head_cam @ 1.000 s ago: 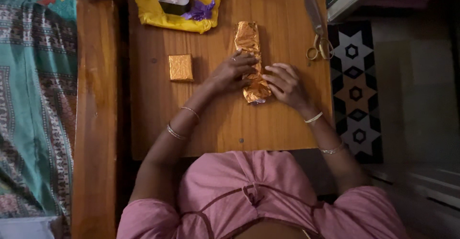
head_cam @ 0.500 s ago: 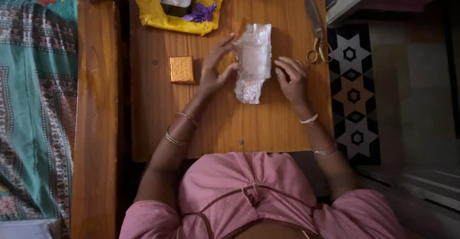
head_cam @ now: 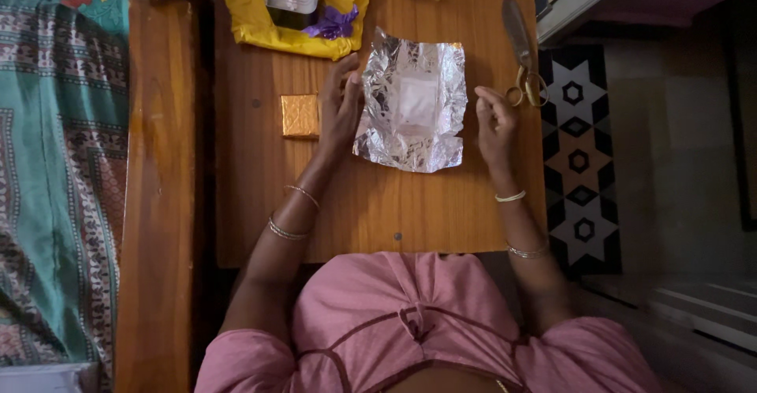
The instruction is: The person places a small rectangular box on a sheet of gold foil and wraps it by folding the foil over the box and creasing the edges. The person then picks up a small bottle of glue and applies it to the foil to secure the wrap.
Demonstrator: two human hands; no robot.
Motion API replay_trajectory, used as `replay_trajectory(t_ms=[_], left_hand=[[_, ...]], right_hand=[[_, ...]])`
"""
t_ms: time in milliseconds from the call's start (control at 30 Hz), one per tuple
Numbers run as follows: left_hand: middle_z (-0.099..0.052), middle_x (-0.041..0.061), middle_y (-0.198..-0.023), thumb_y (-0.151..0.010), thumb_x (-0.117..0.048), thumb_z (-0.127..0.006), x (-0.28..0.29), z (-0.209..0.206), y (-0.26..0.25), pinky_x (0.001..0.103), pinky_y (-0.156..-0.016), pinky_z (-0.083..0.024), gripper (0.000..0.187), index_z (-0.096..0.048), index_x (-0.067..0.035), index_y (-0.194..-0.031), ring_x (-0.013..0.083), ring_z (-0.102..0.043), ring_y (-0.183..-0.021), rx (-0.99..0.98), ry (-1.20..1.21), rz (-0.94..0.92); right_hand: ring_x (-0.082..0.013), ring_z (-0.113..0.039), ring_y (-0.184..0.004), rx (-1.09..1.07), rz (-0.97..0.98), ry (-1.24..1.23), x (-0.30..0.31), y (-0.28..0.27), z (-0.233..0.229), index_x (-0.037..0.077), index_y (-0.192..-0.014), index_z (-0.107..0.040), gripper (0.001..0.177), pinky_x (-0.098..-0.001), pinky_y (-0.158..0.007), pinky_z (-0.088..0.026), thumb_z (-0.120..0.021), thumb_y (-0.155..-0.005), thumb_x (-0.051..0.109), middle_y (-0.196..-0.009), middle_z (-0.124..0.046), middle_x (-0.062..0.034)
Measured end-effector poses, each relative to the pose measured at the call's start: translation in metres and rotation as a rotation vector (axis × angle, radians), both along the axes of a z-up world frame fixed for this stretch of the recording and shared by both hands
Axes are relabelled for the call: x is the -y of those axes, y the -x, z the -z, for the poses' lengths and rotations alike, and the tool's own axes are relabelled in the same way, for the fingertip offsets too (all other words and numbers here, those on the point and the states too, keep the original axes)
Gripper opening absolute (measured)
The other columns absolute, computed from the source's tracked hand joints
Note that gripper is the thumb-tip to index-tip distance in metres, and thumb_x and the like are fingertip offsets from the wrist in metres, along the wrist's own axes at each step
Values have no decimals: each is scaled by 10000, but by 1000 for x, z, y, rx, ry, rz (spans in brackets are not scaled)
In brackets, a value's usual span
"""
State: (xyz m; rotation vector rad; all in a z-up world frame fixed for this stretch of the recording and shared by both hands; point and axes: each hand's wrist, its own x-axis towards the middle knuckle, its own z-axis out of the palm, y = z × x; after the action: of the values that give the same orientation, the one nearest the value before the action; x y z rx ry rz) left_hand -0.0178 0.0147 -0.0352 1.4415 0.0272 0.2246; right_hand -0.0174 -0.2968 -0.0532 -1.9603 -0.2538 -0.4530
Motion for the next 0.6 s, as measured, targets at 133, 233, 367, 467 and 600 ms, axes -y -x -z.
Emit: replay_trajectory(t_ms=[133,233,367,467,600], left_hand=[[-665,83,-1134,-1151,-326,-495,-2,14,-5,317,-930,-511,373,-629,-10,-1298,153,-594,-1049,182,-40,1],[-689,140,-1204,-1134,-393,-453,-5,20,-9,384,-968,-541,436,-612,-28,-1314,224,-643,-1141,115,-235,-41],[-607,199,-1362,-1118,-444,-390,-6,22,-7,431,-1022,-497,530,-534,-33,-1418,283,-579,-1252,-35,-196,-27],[-510,302,-1308,-1105,-437,-388,-7,23,-10,529,-968,-416,557,-492,-49,-1491,428,-479,-1162,-173,-38,-3],[-335,349,-1497,-1113,-457,-368,-6,29,-9,541,-1118,-285,647,-236,-118,-1647,470,-336,-1357,-280,378,188]], right_hand=[[-171,-689,-1093,-82,10,-24,7,2,10,4,-1278,-698,233,-287,-951,-563,-619,-1063,48,-1223,-732,-108],[-225,-701,-1091,-48,60,169,11,5,12,5,-1242,-716,258,-334,-961,-562,-648,-993,-1,-1192,-744,-109],[-327,-631,-1180,54,87,465,11,5,17,-7,-1178,-727,291,-413,-1032,-515,-699,-893,-65,-1207,-719,-154],[-367,-574,-1258,109,80,612,6,4,20,-25,-1155,-711,341,-443,-1077,-494,-737,-821,-88,-1258,-687,-181],[-415,-492,-1344,38,20,705,1,9,20,-34,-1200,-679,559,-482,-1108,-453,-793,-653,-62,-1342,-630,-205]])
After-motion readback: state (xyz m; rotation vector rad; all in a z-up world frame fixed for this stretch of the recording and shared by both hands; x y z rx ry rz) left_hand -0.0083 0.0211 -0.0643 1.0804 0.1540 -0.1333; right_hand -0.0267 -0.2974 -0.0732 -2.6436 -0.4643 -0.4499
